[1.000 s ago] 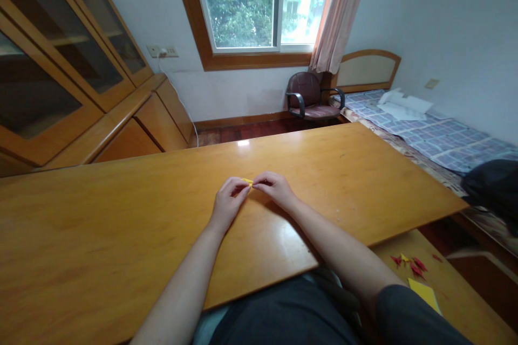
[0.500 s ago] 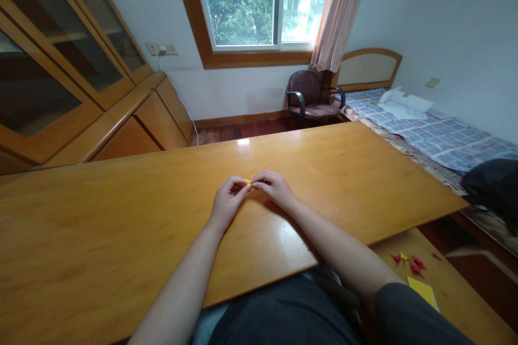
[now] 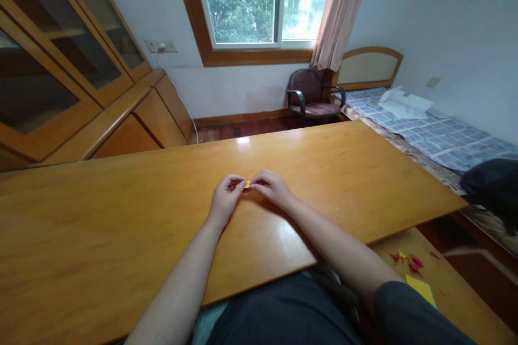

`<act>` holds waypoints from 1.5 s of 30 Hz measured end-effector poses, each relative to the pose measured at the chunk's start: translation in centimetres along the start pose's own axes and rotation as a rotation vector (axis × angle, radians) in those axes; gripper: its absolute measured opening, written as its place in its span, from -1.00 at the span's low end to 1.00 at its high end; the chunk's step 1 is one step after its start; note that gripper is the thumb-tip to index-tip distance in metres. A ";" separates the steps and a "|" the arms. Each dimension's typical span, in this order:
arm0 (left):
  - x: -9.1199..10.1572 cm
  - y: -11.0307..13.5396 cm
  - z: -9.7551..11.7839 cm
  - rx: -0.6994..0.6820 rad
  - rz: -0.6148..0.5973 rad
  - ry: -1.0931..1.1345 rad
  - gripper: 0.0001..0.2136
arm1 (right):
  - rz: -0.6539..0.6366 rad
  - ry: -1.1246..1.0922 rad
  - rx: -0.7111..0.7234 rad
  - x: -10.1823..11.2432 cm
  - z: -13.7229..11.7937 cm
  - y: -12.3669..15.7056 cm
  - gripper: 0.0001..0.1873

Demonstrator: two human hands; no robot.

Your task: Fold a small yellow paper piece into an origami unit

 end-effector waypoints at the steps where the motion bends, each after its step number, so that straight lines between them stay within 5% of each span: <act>1: 0.0 0.0 -0.1 -0.002 -0.002 -0.001 -0.74 | 0.001 -0.003 -0.001 0.0 0.0 0.0 -0.84; 27: 0.1 0.5 0.3 -0.126 -0.064 -0.241 -0.82 | 0.053 -0.336 -0.273 -0.2 0.8 0.0 -0.70; 38: -0.7 -0.1 -0.1 0.008 -0.012 0.095 -0.62 | 0.107 -0.483 -0.373 -0.2 1.7 -0.2 -0.63; 45: -0.3 -0.1 0.0 0.061 -0.016 0.044 -0.66 | 0.113 -0.506 -0.393 -0.3 1.6 -0.2 -0.63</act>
Point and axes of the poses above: each hand's wrist, its own y-axis away from the middle knuckle, its own x-axis out of the back of the hand, z = x × y, the point moved 2 cm from there along -y, towards the middle knuckle, and after that the axes turned 9 degrees about -y, right-handed, at the moved point
